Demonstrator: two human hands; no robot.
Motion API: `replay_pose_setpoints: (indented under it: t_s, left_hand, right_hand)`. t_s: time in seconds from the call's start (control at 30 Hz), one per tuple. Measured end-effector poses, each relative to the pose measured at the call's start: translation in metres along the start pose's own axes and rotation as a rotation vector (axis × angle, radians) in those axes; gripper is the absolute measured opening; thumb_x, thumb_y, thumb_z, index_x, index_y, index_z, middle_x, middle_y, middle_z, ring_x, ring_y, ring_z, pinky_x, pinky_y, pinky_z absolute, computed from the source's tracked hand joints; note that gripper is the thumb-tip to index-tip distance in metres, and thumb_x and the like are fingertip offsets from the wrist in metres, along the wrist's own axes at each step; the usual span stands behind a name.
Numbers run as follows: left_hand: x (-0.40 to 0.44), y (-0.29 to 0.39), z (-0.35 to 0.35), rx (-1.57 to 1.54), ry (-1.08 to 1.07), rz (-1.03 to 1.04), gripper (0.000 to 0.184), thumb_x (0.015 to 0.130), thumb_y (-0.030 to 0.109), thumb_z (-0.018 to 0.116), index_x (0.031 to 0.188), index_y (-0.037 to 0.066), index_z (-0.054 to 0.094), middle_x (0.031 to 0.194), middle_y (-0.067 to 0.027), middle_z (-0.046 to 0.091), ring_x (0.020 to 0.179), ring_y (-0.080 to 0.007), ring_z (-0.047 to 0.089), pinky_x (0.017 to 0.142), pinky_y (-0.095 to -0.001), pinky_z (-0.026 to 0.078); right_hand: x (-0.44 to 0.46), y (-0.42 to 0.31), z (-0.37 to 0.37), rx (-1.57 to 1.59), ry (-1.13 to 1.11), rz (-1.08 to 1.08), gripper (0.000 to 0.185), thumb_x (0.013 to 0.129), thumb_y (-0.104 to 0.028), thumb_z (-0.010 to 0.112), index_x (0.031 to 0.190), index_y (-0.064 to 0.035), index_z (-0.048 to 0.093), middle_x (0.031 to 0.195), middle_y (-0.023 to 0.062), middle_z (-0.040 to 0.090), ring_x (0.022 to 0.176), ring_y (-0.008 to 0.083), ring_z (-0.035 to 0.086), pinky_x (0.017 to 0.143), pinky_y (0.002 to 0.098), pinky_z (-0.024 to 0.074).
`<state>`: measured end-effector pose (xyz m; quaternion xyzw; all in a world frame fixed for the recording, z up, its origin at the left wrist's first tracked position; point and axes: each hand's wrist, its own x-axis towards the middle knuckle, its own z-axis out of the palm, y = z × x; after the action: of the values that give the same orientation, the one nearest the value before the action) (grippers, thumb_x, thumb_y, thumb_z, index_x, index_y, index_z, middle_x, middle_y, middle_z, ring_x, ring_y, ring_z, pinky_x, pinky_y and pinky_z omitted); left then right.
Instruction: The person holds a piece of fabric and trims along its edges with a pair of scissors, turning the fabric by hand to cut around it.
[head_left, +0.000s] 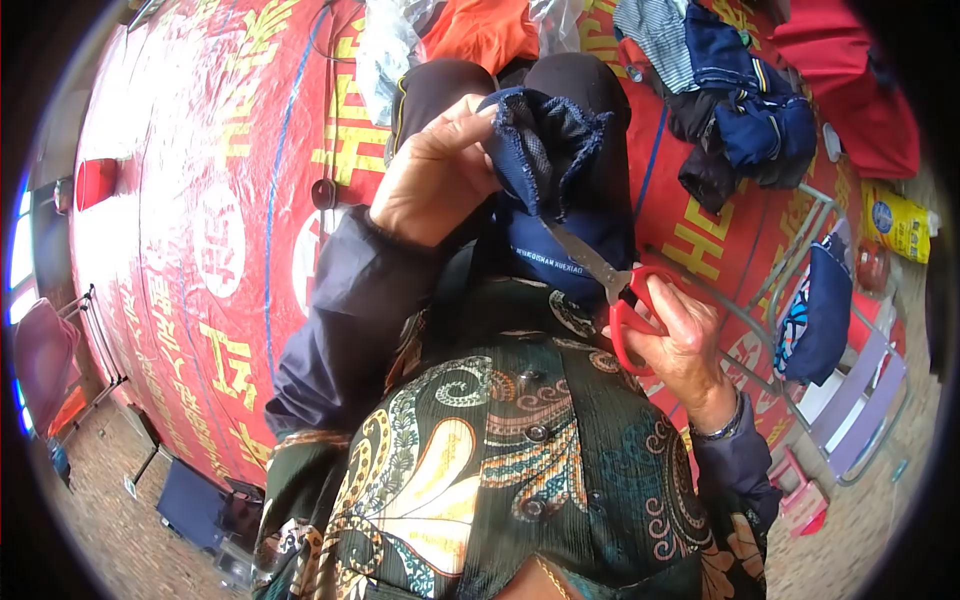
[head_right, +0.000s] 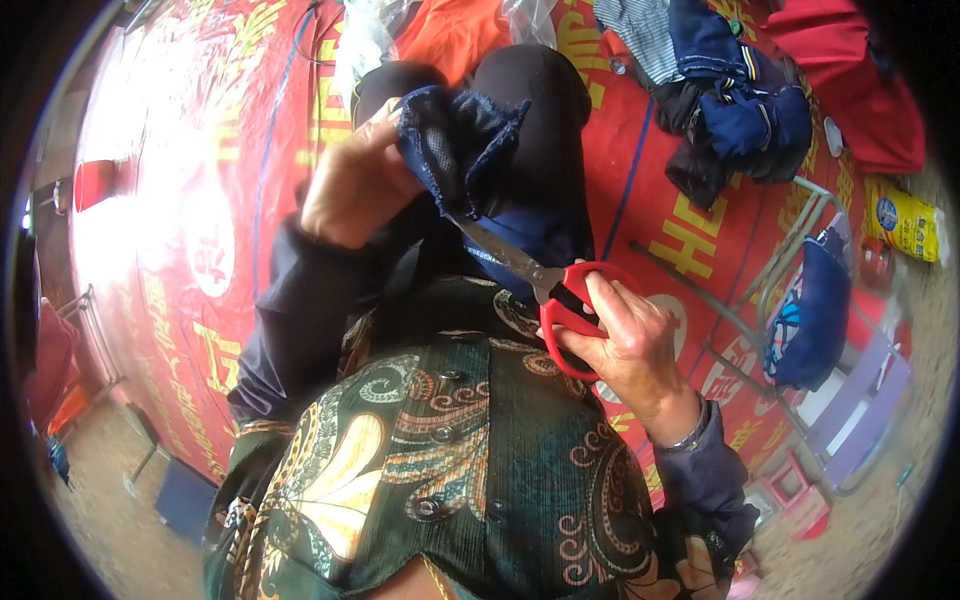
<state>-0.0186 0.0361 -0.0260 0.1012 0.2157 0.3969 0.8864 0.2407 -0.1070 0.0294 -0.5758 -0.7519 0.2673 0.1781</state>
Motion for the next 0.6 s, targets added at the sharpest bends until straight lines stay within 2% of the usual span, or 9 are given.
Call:
replay_pose_setpoints:
  t_s: [0.13, 0.2, 0.3, 0.37, 0.43, 0.47, 0.5, 0.57, 0.6]
  left_hand:
    - [0.005, -0.007, 0.005, -0.095, -0.025, 0.014, 0.013, 0.095, 0.012, 0.057, 0.106, 0.005, 0.059, 0.102, -0.0054, 0.068, 0.095, -0.0183, 0.065, 0.090, -0.0344, 0.050]
    - [0.010, -0.009, 0.008, -0.094, 0.048, 0.007, 0.016, 0.094, 0.011, 0.057, 0.109, 0.005, 0.060, 0.103, -0.0050, 0.069, 0.096, -0.0173, 0.065, 0.090, -0.0337, 0.049]
    - [0.026, -0.013, 0.014, -0.072, 0.035, -0.003, 0.014, 0.094, 0.009, 0.058, 0.107, 0.005, 0.061, 0.100, -0.0039, 0.069, 0.094, -0.0157, 0.065, 0.089, -0.0329, 0.049]
    - [0.039, -0.018, 0.021, -0.047, 0.064, -0.013, 0.012, 0.093, 0.008, 0.059, 0.105, 0.005, 0.061, 0.097, -0.0028, 0.069, 0.092, -0.0141, 0.065, 0.088, -0.0317, 0.050]
    - [0.050, -0.022, 0.032, 0.027, 0.120, 0.002, 0.008, 0.093, 0.007, 0.058, 0.101, 0.005, 0.060, 0.094, -0.0027, 0.068, 0.088, -0.0136, 0.065, 0.085, -0.0302, 0.051]
    - [0.058, -0.026, 0.029, 0.033, 0.090, 0.029, 0.006, 0.093, 0.004, 0.059, 0.098, 0.005, 0.059, 0.093, -0.0034, 0.068, 0.085, -0.0137, 0.066, 0.082, -0.0289, 0.052]
    - [0.063, -0.030, 0.027, 0.032, 0.085, 0.023, 0.006, 0.093, 0.004, 0.059, 0.098, 0.005, 0.059, 0.093, -0.0034, 0.068, 0.085, -0.0137, 0.066, 0.082, -0.0289, 0.052]
    - [0.072, -0.037, 0.024, 0.087, 0.179, 0.008, 0.005, 0.092, 0.002, 0.059, 0.096, 0.005, 0.058, 0.092, -0.0039, 0.067, 0.083, -0.0143, 0.066, 0.081, -0.0290, 0.053]
    - [0.072, -0.041, 0.027, 0.110, 0.181, 0.047, 0.007, 0.091, 0.004, 0.062, 0.097, 0.005, 0.059, 0.091, -0.0030, 0.067, 0.083, -0.0131, 0.065, 0.080, -0.0273, 0.051]
  right_hand:
    - [-0.004, -0.004, -0.005, 0.140, -0.072, 0.155, 0.051, 0.069, -0.017, 0.085, 0.111, 0.0016, 0.063, 0.079, 0.0088, 0.063, 0.066, 0.0153, 0.063, 0.057, 0.0272, 0.0507]
    - [-0.005, -0.008, -0.005, 0.520, -0.125, 0.343, 0.050, 0.075, -0.019, 0.084, 0.114, 0.0030, 0.062, 0.077, 0.0050, 0.061, 0.064, 0.0082, 0.058, 0.058, 0.0233, 0.0486]
    - [-0.008, -0.010, -0.002, 0.855, -0.095, 0.515, 0.041, 0.083, -0.021, 0.076, 0.109, 0.0082, 0.061, 0.076, 0.0023, 0.064, 0.057, 0.0064, 0.054, 0.063, 0.0226, 0.0498]
    - [-0.011, -0.006, -0.003, 0.908, -0.133, 0.536, 0.044, 0.088, -0.027, 0.073, 0.115, 0.0056, 0.061, 0.078, 0.0054, 0.062, 0.065, 0.0064, 0.058, 0.065, 0.0225, 0.0496]
    - [-0.007, -0.007, -0.001, 0.949, -0.104, 0.477, 0.042, 0.092, -0.033, 0.067, 0.109, 0.0056, 0.062, 0.078, 0.0079, 0.064, 0.065, 0.0075, 0.060, 0.065, 0.0241, 0.0505]
    - [-0.006, -0.009, -0.001, 0.922, -0.092, 0.521, 0.037, 0.093, -0.034, 0.065, 0.095, 0.0030, 0.063, 0.070, 0.0084, 0.064, 0.061, 0.0105, 0.060, 0.081, 0.0332, 0.0529]
    - [-0.005, -0.007, 0.003, 0.920, -0.086, 0.525, 0.037, 0.093, -0.034, 0.065, 0.095, 0.0030, 0.063, 0.070, 0.0084, 0.064, 0.061, 0.0105, 0.060, 0.081, 0.0332, 0.0529]
    - [-0.005, 0.000, 0.013, 0.922, -0.007, 0.402, 0.033, 0.093, -0.031, 0.064, 0.084, 0.0001, 0.062, 0.062, 0.0067, 0.060, 0.058, 0.0131, 0.059, 0.102, 0.0444, 0.0444]
    - [-0.003, 0.000, 0.015, 0.993, 0.017, 0.420, 0.031, 0.093, -0.029, 0.063, 0.077, -0.0026, 0.060, 0.056, 0.0053, 0.057, 0.057, 0.0155, 0.059, 0.114, 0.0524, 0.0288]
